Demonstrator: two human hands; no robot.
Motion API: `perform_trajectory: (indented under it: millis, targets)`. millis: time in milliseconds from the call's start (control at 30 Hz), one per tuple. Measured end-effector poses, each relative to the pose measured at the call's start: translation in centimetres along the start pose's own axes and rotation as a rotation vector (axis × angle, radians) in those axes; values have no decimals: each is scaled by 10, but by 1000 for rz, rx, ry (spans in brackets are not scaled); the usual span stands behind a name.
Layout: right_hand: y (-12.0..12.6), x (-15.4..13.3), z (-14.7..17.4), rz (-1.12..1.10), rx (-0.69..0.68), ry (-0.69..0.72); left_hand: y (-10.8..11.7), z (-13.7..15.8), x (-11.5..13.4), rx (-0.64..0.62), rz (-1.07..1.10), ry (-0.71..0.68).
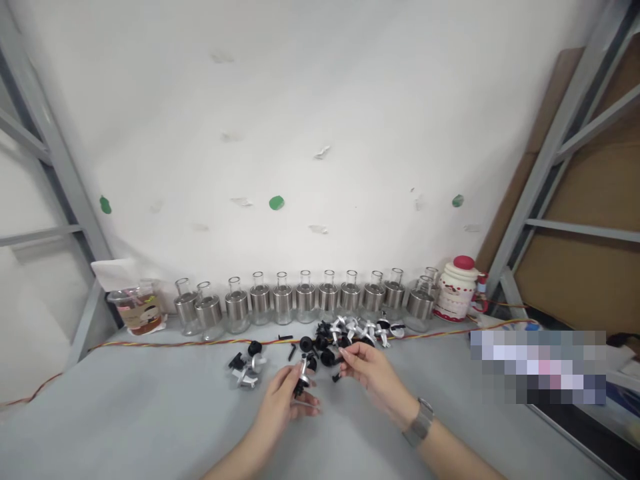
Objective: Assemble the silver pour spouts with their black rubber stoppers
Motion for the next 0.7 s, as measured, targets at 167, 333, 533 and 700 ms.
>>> perform_trajectory:
  millis: [167, 333, 533, 700]
  targets:
    - [-7, -7, 14, -118, 24, -32, -1, 2, -8, 20, -64, 68]
    - [-6, -10, 19, -101, 91, 16, -5, 5, -12, -11, -90, 92]
    - [-26, -4, 22, -213, -64, -68, -12, 8, -12, -52, -80, 82]
    - [-43, 5, 25, -190, -233, -63, -20, 10, -9, -136, -93, 21]
Point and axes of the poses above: each hand's wrist, its own z-axis away from the middle knuckle, its own y-axis out of the back of the hand, x = y × z, the point moved 8 cm from there along -z, towards the middle knuckle, and after that the axes turned 1 degree about -z, right-handed, at the moved point
